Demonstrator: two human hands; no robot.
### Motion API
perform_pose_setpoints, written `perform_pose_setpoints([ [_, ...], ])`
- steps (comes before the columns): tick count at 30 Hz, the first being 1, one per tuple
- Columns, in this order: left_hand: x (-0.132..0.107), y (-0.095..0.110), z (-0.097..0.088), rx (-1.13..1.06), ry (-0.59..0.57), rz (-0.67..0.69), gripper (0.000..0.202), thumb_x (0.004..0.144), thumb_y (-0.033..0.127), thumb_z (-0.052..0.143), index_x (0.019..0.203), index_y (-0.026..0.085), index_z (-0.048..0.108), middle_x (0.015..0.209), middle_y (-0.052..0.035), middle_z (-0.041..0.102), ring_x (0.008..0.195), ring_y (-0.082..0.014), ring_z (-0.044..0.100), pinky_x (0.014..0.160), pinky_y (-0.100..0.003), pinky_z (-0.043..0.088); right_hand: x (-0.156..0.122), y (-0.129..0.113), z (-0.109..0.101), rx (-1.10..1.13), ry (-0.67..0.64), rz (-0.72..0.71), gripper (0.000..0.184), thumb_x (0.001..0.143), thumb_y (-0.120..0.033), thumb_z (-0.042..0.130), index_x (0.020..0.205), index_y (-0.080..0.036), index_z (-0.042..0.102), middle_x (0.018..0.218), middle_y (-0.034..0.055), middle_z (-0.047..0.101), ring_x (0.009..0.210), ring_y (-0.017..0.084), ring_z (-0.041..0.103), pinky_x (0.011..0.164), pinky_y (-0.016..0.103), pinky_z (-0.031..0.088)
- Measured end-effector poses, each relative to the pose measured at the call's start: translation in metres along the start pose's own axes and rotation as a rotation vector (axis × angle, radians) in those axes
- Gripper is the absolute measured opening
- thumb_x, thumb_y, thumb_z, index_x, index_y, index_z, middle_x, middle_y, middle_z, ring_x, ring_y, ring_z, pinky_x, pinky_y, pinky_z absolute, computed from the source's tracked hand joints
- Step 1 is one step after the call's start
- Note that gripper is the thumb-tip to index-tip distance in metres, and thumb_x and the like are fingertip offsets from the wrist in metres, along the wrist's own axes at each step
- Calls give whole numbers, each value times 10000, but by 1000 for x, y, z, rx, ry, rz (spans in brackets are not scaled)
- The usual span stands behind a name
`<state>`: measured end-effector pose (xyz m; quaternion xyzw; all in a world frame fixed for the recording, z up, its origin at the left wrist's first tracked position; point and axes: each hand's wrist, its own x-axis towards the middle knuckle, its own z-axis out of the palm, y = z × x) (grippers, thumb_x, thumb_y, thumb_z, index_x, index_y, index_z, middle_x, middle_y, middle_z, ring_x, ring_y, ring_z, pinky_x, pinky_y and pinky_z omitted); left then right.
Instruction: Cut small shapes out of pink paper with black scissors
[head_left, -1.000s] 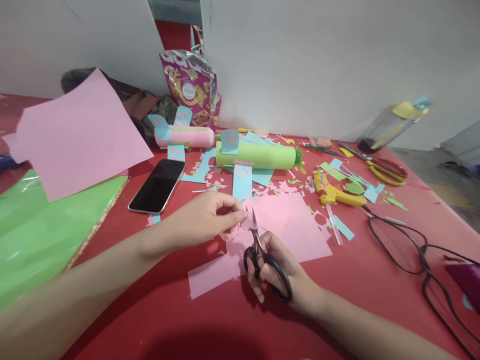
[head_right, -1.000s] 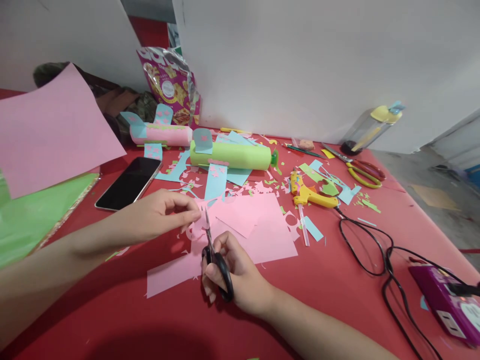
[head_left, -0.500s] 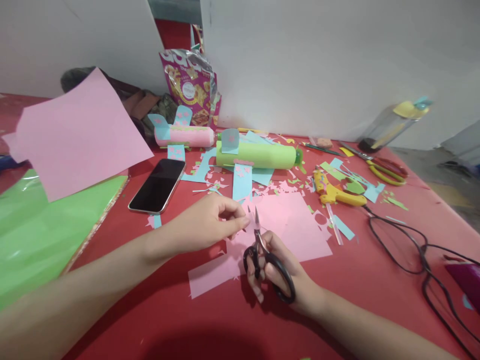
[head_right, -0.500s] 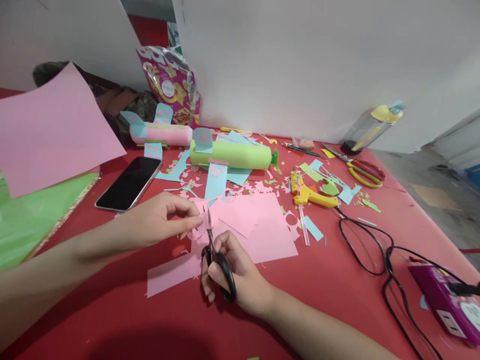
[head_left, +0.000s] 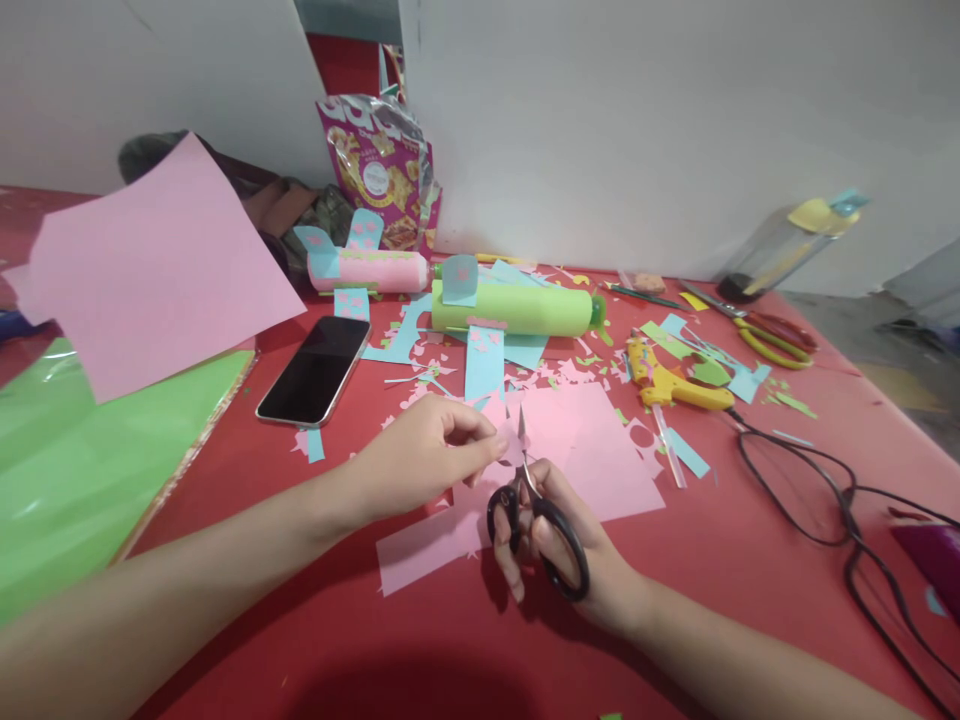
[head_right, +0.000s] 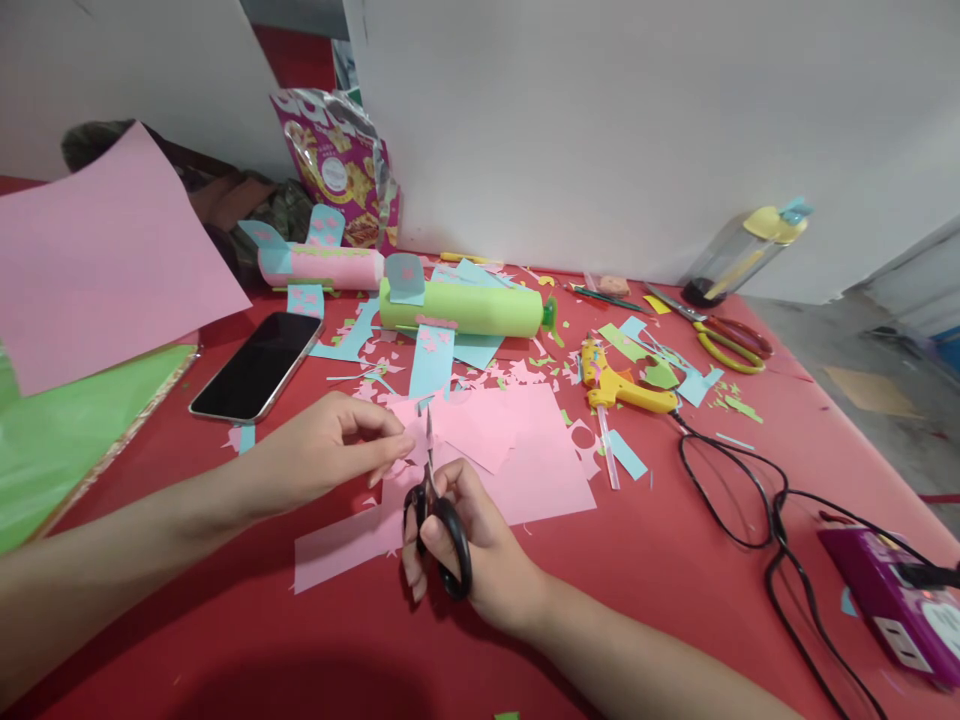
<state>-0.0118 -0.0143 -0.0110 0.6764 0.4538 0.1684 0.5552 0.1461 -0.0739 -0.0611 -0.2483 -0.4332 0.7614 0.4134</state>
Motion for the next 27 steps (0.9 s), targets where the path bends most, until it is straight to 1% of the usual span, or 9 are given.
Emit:
perform_pose_setpoints([
  [6, 0, -3, 5, -47, 14, -1, 316, 778, 295, 439, 501, 144, 444, 487, 43, 429, 433, -64, 425, 456, -193, 377, -1, 1, 1, -7, -6, -10, 302, 785, -440, 505, 773, -229, 290, 693, -51, 485, 422, 54, 468, 434, 211, 381],
  [11, 0, -4, 8, -69, 29, -36, 259, 774, 314, 447, 584, 146, 496, 475, 61, 393, 415, -59, 390, 428, -188, 353, -3, 2, 0, -15, -17, 11, 300, 790, -464, 480, 784, -230, 292, 690, -34, 525, 444, 73, 476, 467, 243, 406],
  [16, 1, -6, 10, -63, 35, -22, 250, 779, 298, 442, 587, 144, 491, 462, 64, 363, 419, -59, 374, 415, -181, 333, -3, 0, 2, -36, 8, 16, 303, 789, -464, 483, 778, -228, 292, 665, -38, 523, 454, 74, 470, 478, 241, 397],
  [19, 0, -7, 10, -100, 15, -46, 260, 782, 320, 436, 592, 149, 483, 465, 68, 354, 402, -57, 367, 402, -183, 343, -3, -1, 3, -41, 9, 22, 307, 791, -460, 482, 772, -233, 277, 658, -48, 511, 437, 71, 468, 475, 243, 396],
  [23, -1, -6, 9, -99, 13, -43, 267, 773, 330, 449, 576, 151, 475, 483, 62, 380, 412, -57, 377, 409, -180, 356, -3, -1, 3, -45, 3, 8, 310, 793, -450, 484, 769, -239, 259, 633, -68, 477, 421, 68, 461, 460, 232, 392],
  [27, -1, -2, 7, -47, -1, -26, 256, 774, 325, 437, 611, 147, 523, 508, 49, 427, 429, -64, 405, 425, -184, 366, -3, -2, 4, -59, 16, 13, 321, 781, -466, 490, 769, -238, 264, 613, -69, 453, 444, 79, 460, 467, 237, 389],
])
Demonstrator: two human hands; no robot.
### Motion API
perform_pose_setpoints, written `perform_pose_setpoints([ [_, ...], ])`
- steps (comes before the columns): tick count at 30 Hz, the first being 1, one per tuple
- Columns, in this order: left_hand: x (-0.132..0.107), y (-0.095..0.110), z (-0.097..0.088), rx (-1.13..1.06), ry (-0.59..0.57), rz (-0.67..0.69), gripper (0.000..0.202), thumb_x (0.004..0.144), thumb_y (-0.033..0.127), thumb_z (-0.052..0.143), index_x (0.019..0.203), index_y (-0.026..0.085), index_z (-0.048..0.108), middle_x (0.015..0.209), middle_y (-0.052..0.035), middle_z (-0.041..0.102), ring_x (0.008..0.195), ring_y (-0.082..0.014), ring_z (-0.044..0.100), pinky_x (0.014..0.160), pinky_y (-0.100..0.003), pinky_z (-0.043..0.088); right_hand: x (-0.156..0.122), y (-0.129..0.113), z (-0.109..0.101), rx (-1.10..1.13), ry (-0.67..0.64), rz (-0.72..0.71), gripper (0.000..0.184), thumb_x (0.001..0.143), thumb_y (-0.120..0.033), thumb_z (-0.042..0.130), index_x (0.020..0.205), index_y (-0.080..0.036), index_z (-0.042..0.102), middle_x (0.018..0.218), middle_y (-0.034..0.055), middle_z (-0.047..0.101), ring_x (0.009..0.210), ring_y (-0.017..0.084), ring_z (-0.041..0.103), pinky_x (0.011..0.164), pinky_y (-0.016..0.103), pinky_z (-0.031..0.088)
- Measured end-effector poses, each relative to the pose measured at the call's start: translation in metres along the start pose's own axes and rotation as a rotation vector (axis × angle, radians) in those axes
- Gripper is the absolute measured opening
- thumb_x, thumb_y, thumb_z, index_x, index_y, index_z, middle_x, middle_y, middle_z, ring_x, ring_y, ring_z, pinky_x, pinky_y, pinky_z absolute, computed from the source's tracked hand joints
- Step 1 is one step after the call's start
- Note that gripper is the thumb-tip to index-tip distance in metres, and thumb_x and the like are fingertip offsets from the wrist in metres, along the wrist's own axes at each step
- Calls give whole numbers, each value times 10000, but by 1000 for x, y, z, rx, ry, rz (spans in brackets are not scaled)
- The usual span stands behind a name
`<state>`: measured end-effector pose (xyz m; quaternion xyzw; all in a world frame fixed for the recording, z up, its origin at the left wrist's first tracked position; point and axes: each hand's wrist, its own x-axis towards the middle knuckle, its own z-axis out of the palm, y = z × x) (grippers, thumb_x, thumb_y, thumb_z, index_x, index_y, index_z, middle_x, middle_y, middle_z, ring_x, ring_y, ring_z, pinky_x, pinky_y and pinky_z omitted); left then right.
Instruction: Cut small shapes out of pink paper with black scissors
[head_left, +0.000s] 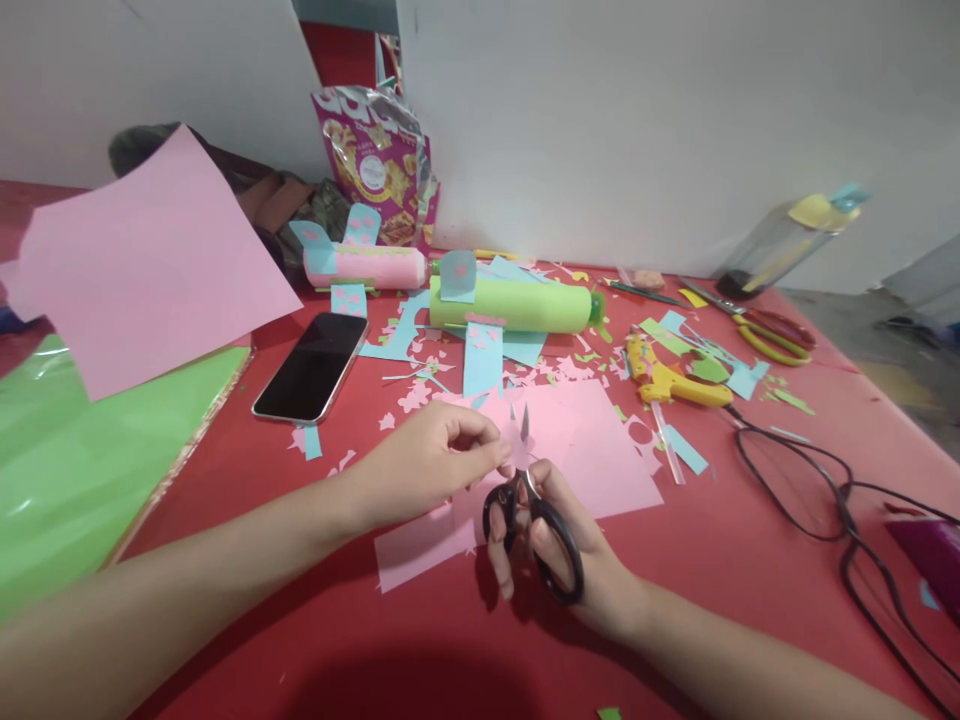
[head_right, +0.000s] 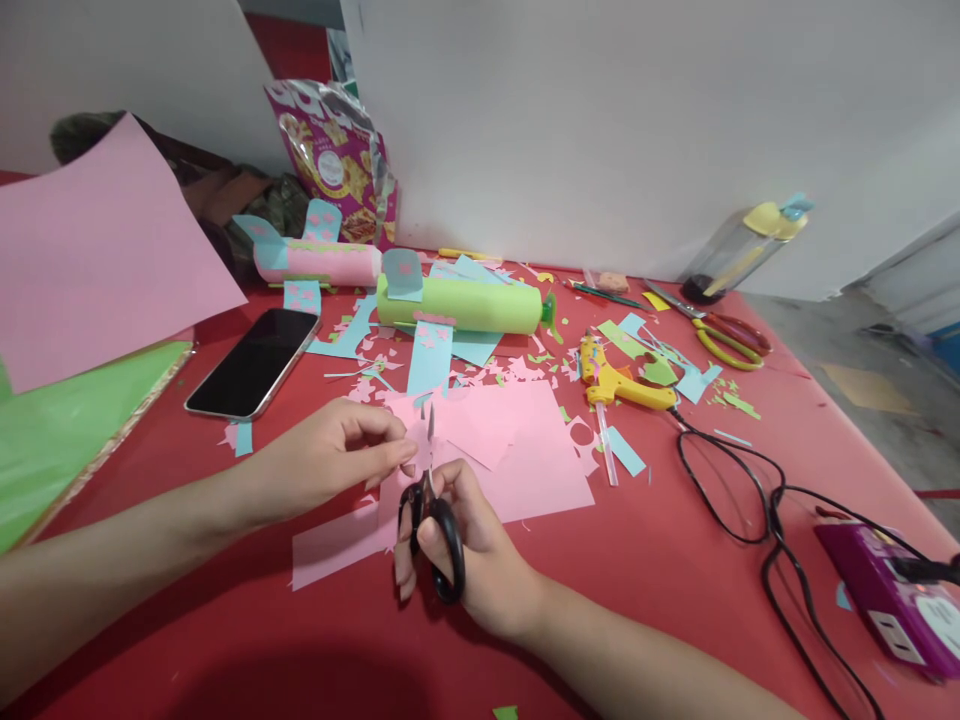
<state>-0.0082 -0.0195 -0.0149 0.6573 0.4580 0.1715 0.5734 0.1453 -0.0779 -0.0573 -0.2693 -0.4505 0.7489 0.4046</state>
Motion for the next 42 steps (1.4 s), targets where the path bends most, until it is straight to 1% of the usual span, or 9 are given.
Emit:
perform_pose_setpoints([
  [4, 1, 3, -2, 77, -8, 59, 268, 768, 314, 438, 572, 149, 515, 512, 39, 443, 475, -78, 423, 461, -186, 362, -1, 0, 0, 22, 5, 13, 324, 775, -478, 492, 775, -240, 273, 590, -70, 425, 498, 98, 465, 510, 259, 390],
  [6, 2, 4, -3, 101, -21, 55, 280, 769, 327, 428, 561, 153, 496, 515, 38, 436, 482, -84, 420, 461, -189, 355, -1, -1, 0, 11, 7, 13, 319, 776, -477, 491, 781, -239, 277, 606, -62, 427, 507, 100, 465, 515, 265, 389],
  [14, 1, 5, -10, 211, -55, 95, 310, 791, 322, 402, 529, 163, 360, 516, 50, 340, 474, -70, 364, 446, -171, 307, -1, 1, -1, 27, -23, -19, 307, 787, -448, 497, 777, -235, 277, 701, -52, 425, 488, 65, 465, 477, 221, 366],
  [20, -1, 5, -15, 244, -64, 94, 230, 777, 258, 413, 566, 166, 419, 557, 40, 428, 510, -82, 441, 483, -175, 340, -1, 0, -1, 28, -22, -3, 320, 781, -442, 509, 773, -237, 264, 682, -62, 413, 459, 59, 459, 459, 213, 349],
  [24, -1, 7, -17, 262, -27, 102, 214, 769, 266, 421, 581, 167, 443, 568, 36, 465, 532, -90, 451, 506, -181, 350, -1, 0, 0, 12, -20, 3, 323, 780, -444, 507, 769, -243, 255, 632, -73, 415, 440, 67, 441, 447, 219, 342],
  [29, 0, 10, -20, 277, 21, 133, 198, 752, 225, 434, 565, 163, 455, 558, 44, 466, 549, -87, 437, 531, -180, 346, 0, -1, 1, 21, -16, 5, 329, 771, -444, 518, 768, -247, 255, 603, -81, 414, 426, 69, 429, 433, 217, 343],
  [35, 0, 9, -19, 238, 79, 124, 226, 764, 277, 432, 570, 164, 459, 560, 39, 469, 549, -94, 445, 527, -192, 350, -1, -1, 2, 17, 5, 11, 336, 764, -450, 524, 762, -249, 254, 592, -85, 411, 416, 69, 427, 420, 217, 361],
  [39, 0, 7, -15, 231, 40, 138, 225, 774, 295, 419, 608, 166, 502, 592, 30, 509, 579, -105, 473, 559, -206, 368, 0, 2, 1, 31, -9, 6, 331, 771, -439, 523, 767, -246, 255, 588, -86, 406, 422, 66, 431, 428, 207, 356],
  [42, 0, 7, -13, 243, 22, 145, 228, 773, 290, 415, 600, 164, 491, 586, 33, 492, 567, -98, 460, 556, -201, 365, -1, 3, 1, 30, -10, 8, 330, 770, -443, 523, 772, -242, 261, 616, -74, 424, 442, 63, 434, 438, 204, 352],
])
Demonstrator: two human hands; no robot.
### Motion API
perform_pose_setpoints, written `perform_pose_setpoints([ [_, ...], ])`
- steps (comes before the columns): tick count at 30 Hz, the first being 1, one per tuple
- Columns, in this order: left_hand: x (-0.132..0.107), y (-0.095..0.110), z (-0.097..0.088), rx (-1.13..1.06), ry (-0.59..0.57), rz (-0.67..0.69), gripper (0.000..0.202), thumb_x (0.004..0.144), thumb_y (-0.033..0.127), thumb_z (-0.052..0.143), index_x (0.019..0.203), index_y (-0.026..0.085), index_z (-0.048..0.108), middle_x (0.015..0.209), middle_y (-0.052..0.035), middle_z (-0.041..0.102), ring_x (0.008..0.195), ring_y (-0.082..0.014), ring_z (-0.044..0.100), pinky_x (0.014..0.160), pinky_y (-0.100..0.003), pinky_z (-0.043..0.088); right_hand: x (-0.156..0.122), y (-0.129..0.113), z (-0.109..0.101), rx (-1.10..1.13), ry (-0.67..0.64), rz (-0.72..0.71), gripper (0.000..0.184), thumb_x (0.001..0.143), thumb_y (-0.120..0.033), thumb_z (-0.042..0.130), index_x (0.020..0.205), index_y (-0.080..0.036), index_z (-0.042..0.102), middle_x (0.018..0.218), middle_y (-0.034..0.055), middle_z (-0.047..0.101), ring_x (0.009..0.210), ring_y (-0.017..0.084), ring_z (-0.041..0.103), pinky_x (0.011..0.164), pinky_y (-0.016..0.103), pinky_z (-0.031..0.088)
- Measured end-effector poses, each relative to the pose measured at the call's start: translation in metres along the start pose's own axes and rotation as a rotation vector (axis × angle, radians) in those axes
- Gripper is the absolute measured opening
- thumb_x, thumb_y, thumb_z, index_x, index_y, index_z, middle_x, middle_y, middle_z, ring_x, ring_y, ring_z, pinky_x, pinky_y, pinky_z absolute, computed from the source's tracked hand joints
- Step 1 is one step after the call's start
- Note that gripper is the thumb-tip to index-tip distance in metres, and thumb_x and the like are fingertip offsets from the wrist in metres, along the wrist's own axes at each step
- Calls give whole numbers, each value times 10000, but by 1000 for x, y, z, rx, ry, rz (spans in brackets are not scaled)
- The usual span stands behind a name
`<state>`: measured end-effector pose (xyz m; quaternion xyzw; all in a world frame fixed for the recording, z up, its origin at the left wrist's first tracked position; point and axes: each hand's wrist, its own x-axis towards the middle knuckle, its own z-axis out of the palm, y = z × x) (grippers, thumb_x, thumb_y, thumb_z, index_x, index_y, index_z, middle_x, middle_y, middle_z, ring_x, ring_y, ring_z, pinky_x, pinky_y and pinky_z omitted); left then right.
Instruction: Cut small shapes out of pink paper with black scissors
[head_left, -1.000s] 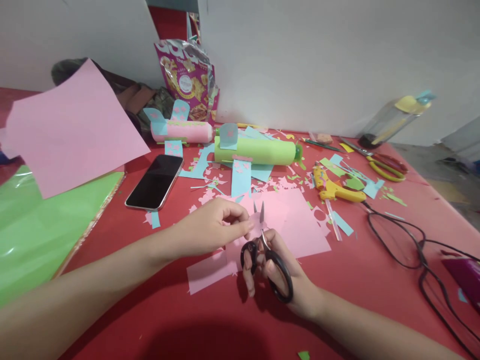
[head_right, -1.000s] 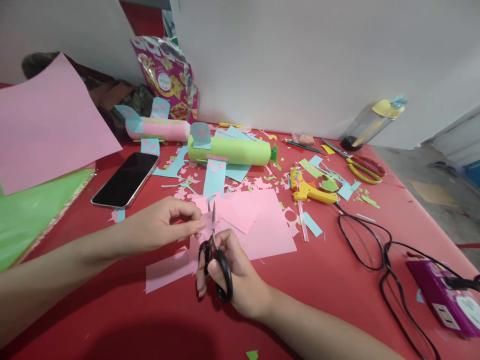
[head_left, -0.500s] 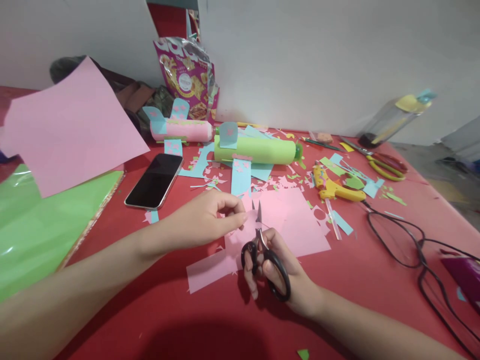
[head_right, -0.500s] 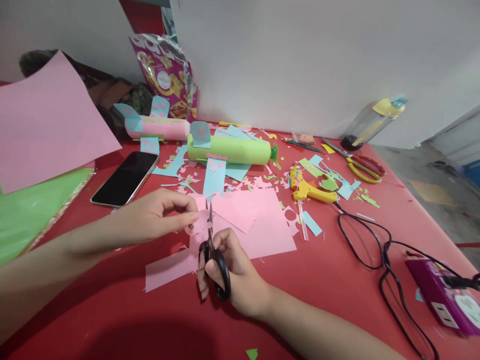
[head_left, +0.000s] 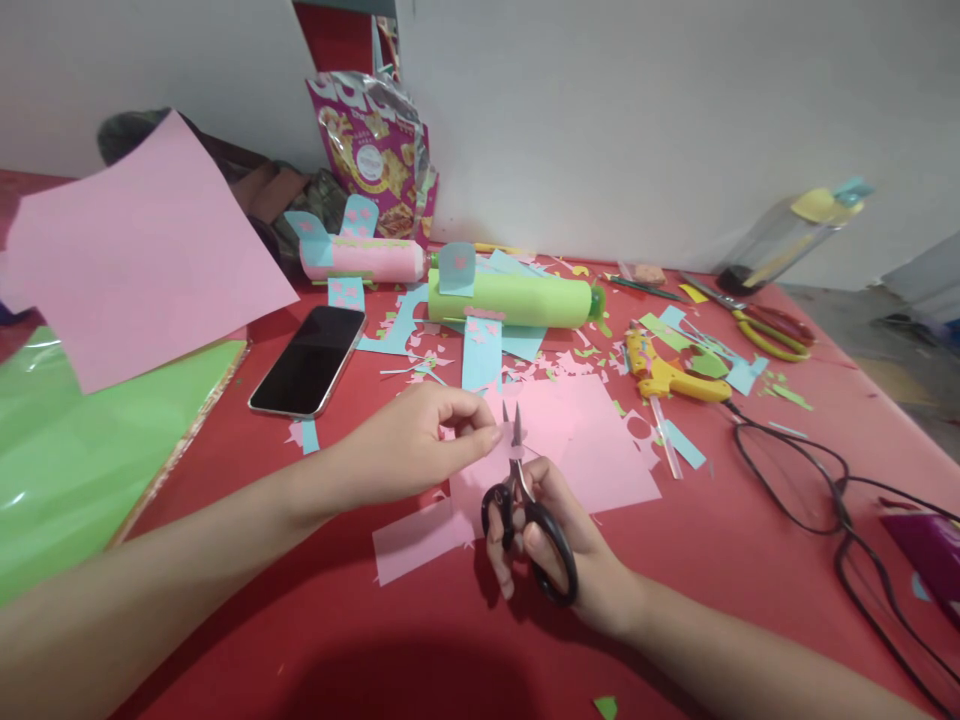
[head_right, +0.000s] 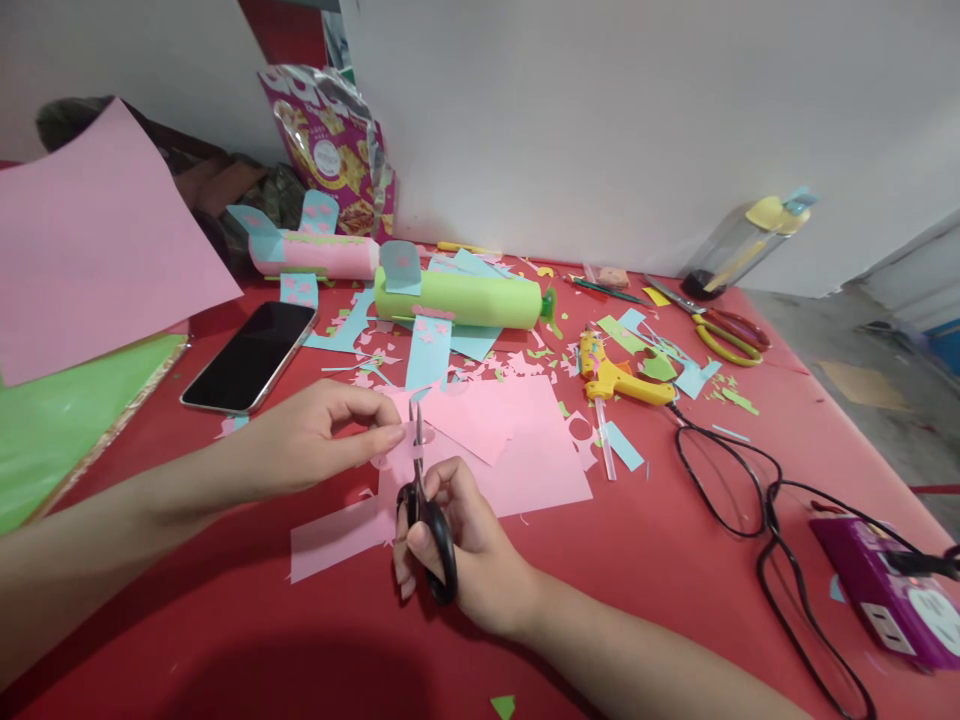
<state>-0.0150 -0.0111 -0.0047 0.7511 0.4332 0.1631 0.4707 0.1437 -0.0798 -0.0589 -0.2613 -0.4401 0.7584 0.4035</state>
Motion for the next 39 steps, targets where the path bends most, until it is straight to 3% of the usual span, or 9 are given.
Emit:
perform_pose_setpoints([
  [8, 0, 1, 1, 23, -10, 13, 259, 781, 333, 403, 598, 168, 483, 585, 30, 489, 555, -98, 455, 560, -203, 364, -1, -2, 1, -12, 23, 23, 334, 758, -461, 526, 783, -240, 277, 736, -42, 417, 518, 72, 468, 485, 232, 385],
  [17, -3, 0, -7, 120, -11, 4, 185, 772, 301, 440, 634, 194, 500, 606, 41, 529, 579, -105, 505, 539, -187, 371, -1, 0, 0, -3, 23, 17, 331, 766, -436, 533, 781, -242, 266, 646, -72, 415, 461, 61, 443, 457, 219, 374],
  [28, -3, 8, -10, 65, 94, -36, 134, 747, 240, 444, 659, 163, 509, 665, 17, 554, 646, -113, 517, 622, -207, 397, -1, 1, -1, 28, 27, 42, 339, 757, -407, 557, 768, -244, 260, 635, -82, 420, 430, 51, 437, 423, 199, 366],
  [35, -2, 2, -9, 90, -8, -9, 201, 770, 311, 446, 637, 171, 503, 614, 36, 533, 582, -102, 497, 557, -204, 376, 1, 2, -2, 18, 38, 12, 328, 766, -401, 551, 761, -235, 267, 619, -84, 429, 447, 48, 447, 434, 191, 372],
  [39, -2, 0, -8, 66, 20, -30, 182, 775, 280, 439, 634, 174, 484, 639, 35, 539, 618, -106, 505, 587, -209, 378, -1, 3, -2, 30, 37, 15, 328, 765, -385, 559, 761, -237, 266, 615, -88, 426, 432, 45, 445, 423, 186, 367],
])
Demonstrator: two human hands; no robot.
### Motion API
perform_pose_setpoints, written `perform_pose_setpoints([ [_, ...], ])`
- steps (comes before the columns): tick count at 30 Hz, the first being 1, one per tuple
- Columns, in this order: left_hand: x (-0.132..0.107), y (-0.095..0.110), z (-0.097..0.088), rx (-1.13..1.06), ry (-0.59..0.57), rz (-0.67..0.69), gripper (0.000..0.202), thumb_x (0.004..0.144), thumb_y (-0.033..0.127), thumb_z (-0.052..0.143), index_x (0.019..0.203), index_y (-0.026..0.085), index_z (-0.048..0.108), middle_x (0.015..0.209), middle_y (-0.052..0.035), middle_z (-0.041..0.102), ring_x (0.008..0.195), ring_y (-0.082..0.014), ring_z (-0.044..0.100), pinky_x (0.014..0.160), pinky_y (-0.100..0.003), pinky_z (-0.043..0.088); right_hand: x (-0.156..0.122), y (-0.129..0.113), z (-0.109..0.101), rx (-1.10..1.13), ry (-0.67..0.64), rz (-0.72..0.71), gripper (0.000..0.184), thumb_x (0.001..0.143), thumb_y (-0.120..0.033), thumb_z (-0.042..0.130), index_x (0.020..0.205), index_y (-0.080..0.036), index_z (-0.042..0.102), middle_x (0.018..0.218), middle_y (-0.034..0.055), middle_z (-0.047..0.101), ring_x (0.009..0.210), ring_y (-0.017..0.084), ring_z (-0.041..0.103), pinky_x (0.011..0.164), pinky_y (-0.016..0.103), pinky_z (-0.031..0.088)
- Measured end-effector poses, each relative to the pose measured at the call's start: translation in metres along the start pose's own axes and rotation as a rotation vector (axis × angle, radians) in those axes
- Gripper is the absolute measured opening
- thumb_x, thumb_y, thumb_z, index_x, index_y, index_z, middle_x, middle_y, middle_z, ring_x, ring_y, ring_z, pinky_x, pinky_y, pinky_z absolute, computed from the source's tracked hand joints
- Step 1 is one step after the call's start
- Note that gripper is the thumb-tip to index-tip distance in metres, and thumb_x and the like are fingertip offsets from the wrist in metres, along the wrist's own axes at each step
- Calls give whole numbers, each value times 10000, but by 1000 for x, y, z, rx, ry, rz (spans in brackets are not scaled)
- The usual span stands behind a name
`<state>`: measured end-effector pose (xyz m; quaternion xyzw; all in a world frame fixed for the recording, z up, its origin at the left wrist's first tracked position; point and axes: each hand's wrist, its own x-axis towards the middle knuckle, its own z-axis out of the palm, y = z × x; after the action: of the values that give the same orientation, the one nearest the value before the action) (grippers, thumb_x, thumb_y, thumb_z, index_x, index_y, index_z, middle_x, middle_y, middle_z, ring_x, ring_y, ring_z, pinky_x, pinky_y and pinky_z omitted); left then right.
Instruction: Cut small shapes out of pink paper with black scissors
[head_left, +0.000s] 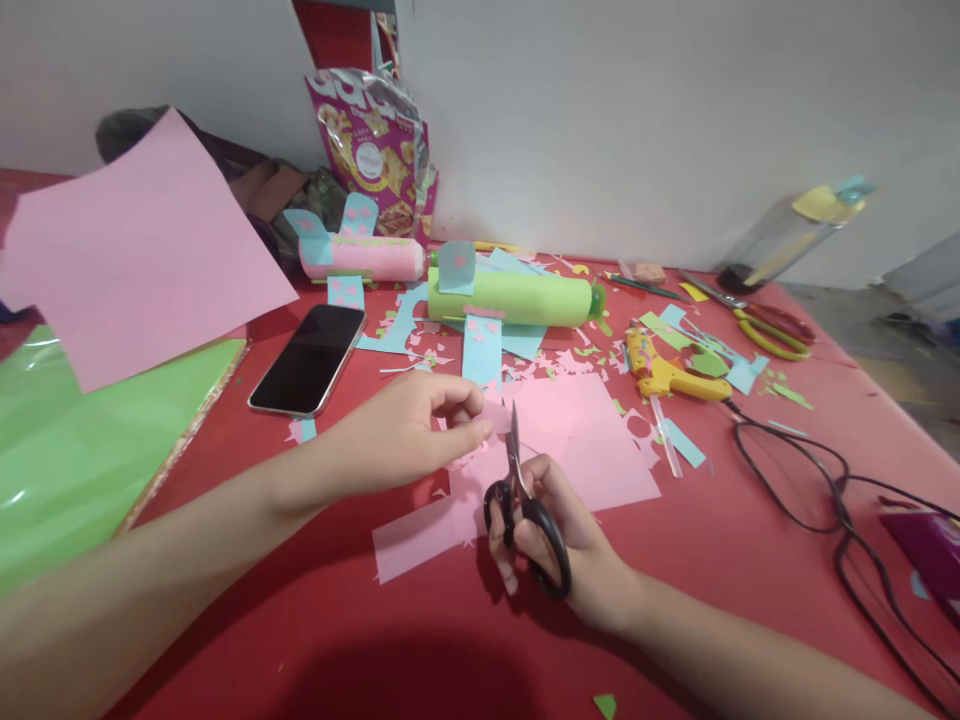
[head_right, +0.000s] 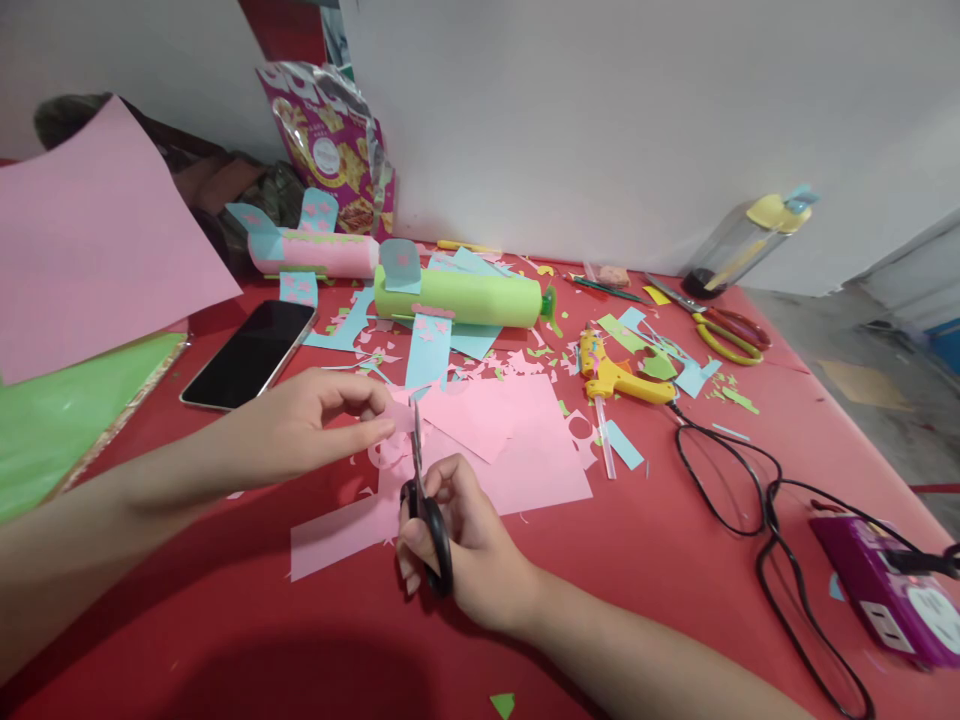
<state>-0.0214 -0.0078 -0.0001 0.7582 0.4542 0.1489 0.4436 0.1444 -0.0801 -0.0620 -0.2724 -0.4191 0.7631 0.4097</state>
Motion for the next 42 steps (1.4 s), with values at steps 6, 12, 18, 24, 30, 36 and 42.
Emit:
perform_pose_setpoints([
  [6, -1, 6, 0, -39, 46, -28, 220, 778, 327, 440, 629, 168, 468, 631, 27, 526, 612, -107, 491, 593, -215, 380, 0, 0, 0, 20, -1, 15, 334, 758, -379, 570, 756, -236, 268, 628, -88, 433, 426, 39, 451, 414, 179, 370],
  [12, 0, 6, -1, -6, 74, -7, 247, 782, 342, 436, 625, 161, 493, 638, 14, 551, 620, -114, 505, 589, -217, 389, 0, 1, 0, 17, -5, 6, 339, 755, -386, 570, 759, -237, 265, 628, -87, 436, 419, 38, 451, 398, 171, 363],
  [18, -1, 7, -3, -13, 29, 13, 218, 784, 302, 439, 637, 162, 517, 653, 13, 580, 638, -116, 530, 619, -218, 405, -1, 1, -1, -1, -27, 7, 342, 753, -396, 569, 769, -237, 266, 636, -79, 439, 452, 49, 449, 436, 202, 378],
  [24, -3, 10, -6, 2, -1, 10, 201, 779, 279, 444, 642, 163, 535, 657, 17, 588, 638, -112, 537, 624, -212, 407, -1, 1, 1, -5, -33, 8, 331, 760, -395, 561, 776, -234, 272, 639, -75, 438, 464, 52, 445, 454, 209, 375],
  [30, -2, 10, -7, 36, 44, -20, 217, 766, 320, 474, 629, 165, 542, 639, 24, 578, 640, -109, 530, 607, -200, 396, -1, 0, 0, -1, -30, 14, 337, 754, -391, 570, 767, -234, 272, 647, -76, 436, 435, 44, 441, 423, 196, 369],
  [36, -3, 9, -9, 83, 15, 10, 249, 768, 348, 475, 609, 167, 540, 612, 33, 550, 615, -101, 514, 592, -197, 388, -2, -1, 0, -2, -22, 25, 343, 750, -395, 573, 764, -235, 270, 639, -83, 438, 421, 39, 441, 401, 177, 362],
  [42, -2, 3, -11, 89, -1, 27, 244, 759, 375, 488, 624, 182, 555, 635, 28, 571, 632, -112, 527, 570, -191, 396, -2, 0, -1, 18, -17, 66, 357, 736, -404, 585, 760, -237, 272, 651, -78, 464, 410, 36, 440, 386, 170, 362],
])
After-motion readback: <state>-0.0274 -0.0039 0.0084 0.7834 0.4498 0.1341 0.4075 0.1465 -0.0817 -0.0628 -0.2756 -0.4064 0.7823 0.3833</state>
